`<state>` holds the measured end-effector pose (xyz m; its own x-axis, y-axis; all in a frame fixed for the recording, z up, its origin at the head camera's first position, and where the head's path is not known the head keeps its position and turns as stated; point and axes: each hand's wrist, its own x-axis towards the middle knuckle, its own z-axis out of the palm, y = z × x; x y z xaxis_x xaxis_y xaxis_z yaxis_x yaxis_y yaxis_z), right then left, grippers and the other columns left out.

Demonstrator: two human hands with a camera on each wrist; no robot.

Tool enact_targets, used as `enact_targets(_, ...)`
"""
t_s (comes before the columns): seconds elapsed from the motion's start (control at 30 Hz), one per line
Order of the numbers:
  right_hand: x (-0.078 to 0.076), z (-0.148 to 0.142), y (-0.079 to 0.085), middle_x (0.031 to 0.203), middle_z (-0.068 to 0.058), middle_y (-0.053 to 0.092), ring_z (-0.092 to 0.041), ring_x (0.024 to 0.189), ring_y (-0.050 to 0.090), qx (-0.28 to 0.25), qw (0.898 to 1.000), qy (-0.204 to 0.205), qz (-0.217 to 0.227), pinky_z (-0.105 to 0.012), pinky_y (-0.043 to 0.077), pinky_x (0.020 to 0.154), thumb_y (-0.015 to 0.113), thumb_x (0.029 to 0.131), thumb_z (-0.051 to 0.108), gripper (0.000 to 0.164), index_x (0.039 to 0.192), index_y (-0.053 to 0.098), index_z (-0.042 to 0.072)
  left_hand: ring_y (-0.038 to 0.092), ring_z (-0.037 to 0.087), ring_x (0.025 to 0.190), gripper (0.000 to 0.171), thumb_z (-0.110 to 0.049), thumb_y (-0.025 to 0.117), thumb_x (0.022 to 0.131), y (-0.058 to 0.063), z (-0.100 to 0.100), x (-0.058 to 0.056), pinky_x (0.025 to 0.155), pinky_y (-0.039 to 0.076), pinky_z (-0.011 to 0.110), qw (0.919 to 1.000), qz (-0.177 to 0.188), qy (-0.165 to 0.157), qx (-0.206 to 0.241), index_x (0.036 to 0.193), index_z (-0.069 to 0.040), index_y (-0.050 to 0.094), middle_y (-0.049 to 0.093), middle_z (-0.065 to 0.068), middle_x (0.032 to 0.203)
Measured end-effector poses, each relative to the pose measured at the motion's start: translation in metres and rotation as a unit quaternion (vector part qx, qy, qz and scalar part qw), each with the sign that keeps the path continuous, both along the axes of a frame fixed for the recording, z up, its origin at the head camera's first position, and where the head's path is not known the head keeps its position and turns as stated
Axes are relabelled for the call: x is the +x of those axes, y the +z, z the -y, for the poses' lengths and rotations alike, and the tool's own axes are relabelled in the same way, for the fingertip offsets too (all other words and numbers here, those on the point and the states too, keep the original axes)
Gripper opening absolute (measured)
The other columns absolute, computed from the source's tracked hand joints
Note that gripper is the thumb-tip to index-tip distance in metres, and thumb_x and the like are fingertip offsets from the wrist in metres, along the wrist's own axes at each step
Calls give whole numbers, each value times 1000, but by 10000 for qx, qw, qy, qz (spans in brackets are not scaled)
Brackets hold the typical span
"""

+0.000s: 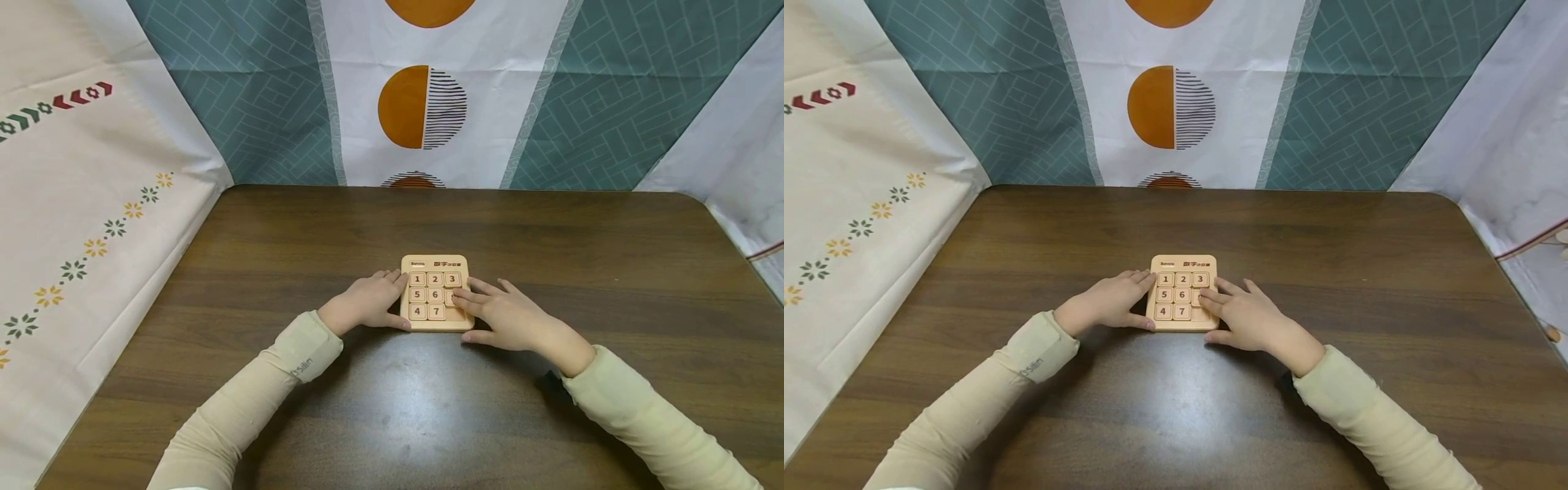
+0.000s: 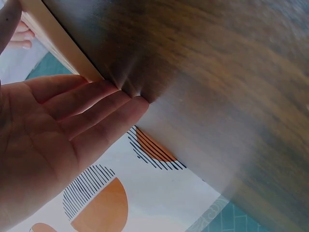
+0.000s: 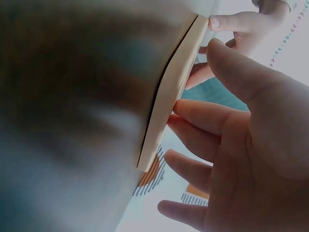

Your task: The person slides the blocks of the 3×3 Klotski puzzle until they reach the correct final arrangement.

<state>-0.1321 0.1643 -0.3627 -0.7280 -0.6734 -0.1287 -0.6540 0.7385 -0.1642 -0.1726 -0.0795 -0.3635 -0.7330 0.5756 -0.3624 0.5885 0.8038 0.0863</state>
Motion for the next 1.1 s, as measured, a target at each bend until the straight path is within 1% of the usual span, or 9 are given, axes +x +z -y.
enact_targets(0.13,6,0,-1,140,-8,40,-31,132,25,7,10000,34,5,-63,22,96,61,84,45,65,134,46,7,27,33,131,95,-59,57,79,0,0,0,102,30,41,10000,-29,7,-8,142,2,22,25,21,145)
enact_targets(0.33,14,0,1,138,-7,42,-31,132,27,-57,9999,119,-32,-63,23,96,61,83,46,65,133,47,6,28,34,131,95,-59,57,79,-1,0,0,102,30,41,10000,-49,7,11,142,3,23,26,21,144)
enact_targets(0.53,18,-1,1,137,-7,43,-31,131,28,-5,9997,216,-82,-63,22,97,61,83,46,64,132,48,7,27,34,131,95,-59,57,79,-1,0,1,103,29,41,10000,11,4,27,142,2,22,25,21,145)
enact_targets(0.67,19,-2,2,138,-7,43,-32,131,28,-7,9996,271,-70,-64,22,96,61,83,45,64,132,49,7,27,34,131,95,-59,57,79,-2,0,0,103,29,41,10000,-18,2,33,142,2,22,25,20,145)
enact_targets(0.83,15,-2,1,138,-7,43,-31,131,28,-59,9992,363,-166,-63,23,96,60,83,47,65,133,48,8,28,34,131,95,-59,57,79,-3,1,0,103,29,40,10000,-75,-19,29,142,3,23,26,21,144)
enact_targets(0.97,6,1,4,137,-7,43,-31,131,28,-123,9987,375,-319,-61,23,97,60,83,47,66,135,46,8,28,33,131,95,-59,58,79,-3,1,0,102,30,41,10000,-78,-2,45,142,2,23,26,20,144)
enact_targets(1.1,-4,8,4,139,-7,42,-31,132,27,-70,9988,390,-289,-61,22,98,59,84,47,66,136,44,9,28,33,131,94,-59,58,79,-2,1,1,102,30,41,10000,-68,13,35,142,2,23,26,20,144)
